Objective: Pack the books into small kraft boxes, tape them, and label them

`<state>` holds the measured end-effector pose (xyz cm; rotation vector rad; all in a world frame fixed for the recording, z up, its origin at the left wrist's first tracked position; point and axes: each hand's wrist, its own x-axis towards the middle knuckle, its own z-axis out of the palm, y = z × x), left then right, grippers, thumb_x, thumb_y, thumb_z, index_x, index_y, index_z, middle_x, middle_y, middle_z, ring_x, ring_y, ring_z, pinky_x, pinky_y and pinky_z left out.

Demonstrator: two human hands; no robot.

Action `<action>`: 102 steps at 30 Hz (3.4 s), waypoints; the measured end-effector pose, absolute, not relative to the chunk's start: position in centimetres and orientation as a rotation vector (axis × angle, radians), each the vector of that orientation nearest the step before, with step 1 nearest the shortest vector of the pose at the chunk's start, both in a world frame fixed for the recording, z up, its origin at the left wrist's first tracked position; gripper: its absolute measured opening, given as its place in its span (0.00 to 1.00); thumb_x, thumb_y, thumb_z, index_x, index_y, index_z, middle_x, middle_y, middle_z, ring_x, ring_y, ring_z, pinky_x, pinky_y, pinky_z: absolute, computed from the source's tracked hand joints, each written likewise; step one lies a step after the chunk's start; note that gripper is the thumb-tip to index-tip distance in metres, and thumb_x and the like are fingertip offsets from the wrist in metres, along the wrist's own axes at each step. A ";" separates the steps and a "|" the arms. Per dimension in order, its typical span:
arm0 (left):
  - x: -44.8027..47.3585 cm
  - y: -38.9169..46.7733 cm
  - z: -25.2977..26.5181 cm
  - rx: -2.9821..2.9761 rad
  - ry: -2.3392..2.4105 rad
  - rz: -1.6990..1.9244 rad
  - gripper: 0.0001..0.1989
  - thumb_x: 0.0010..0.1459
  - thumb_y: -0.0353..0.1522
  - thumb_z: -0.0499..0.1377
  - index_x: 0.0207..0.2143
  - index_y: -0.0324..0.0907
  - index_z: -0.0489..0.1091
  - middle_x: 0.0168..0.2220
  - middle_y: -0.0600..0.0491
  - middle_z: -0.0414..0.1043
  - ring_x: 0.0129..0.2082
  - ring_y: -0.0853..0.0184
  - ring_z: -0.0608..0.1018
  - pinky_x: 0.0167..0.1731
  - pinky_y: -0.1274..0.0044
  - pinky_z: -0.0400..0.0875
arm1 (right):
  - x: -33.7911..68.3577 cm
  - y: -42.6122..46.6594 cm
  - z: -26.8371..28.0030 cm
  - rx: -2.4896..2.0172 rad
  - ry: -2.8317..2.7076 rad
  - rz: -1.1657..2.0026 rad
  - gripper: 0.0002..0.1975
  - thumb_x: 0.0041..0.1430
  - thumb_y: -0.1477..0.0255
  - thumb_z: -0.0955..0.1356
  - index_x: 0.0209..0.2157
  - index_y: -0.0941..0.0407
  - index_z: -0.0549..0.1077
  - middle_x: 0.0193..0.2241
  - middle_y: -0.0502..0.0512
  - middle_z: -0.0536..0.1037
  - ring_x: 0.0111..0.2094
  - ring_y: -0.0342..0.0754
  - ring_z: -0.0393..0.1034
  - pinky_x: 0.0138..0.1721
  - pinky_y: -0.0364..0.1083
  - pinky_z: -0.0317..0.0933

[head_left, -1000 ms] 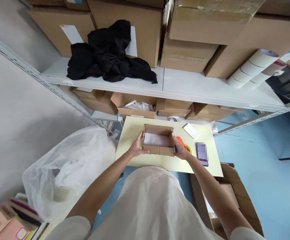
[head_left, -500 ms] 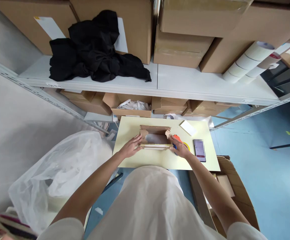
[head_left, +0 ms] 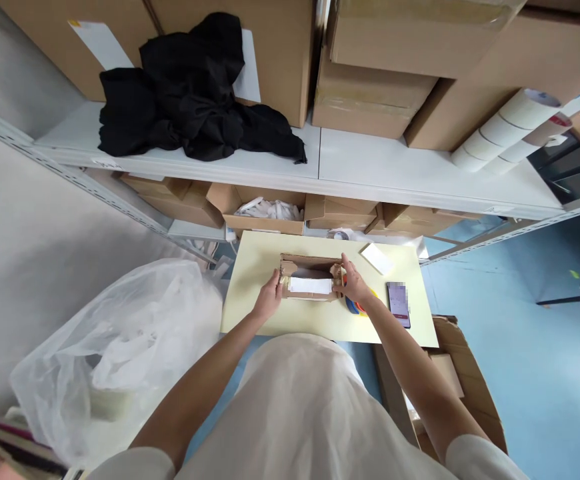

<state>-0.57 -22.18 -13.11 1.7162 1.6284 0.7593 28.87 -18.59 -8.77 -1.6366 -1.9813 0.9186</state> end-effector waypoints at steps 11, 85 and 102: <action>-0.4 -23.6 -13.1 1.741 1.567 0.716 0.27 0.61 0.35 0.47 0.61 0.35 0.52 0.59 0.40 0.61 0.58 0.59 0.67 0.56 0.69 0.63 | 28.4 -18.9 -8.6 -1.857 -1.948 0.630 0.24 0.54 0.73 0.62 0.55 0.54 0.60 0.43 0.58 0.74 0.39 0.51 0.71 0.42 0.51 0.65; 1.3 -23.7 -7.5 2.028 1.300 0.551 0.46 0.39 0.51 0.65 0.57 0.39 0.57 0.65 0.36 0.44 0.65 0.43 0.44 0.59 0.49 0.33 | 28.0 -17.3 -2.3 -1.495 -1.840 1.522 0.25 0.51 0.52 0.65 0.15 0.56 0.58 0.15 0.44 0.55 0.19 0.38 0.49 0.20 0.41 0.45; 4.2 -22.1 -6.7 0.580 1.252 0.859 0.11 0.41 0.35 0.67 0.23 0.38 0.70 0.21 0.56 0.70 0.21 0.74 0.73 0.24 0.81 0.66 | 28.4 -17.7 -2.2 -1.473 -1.948 1.471 0.25 0.51 0.50 0.64 0.16 0.56 0.59 0.15 0.45 0.55 0.19 0.39 0.49 0.20 0.42 0.45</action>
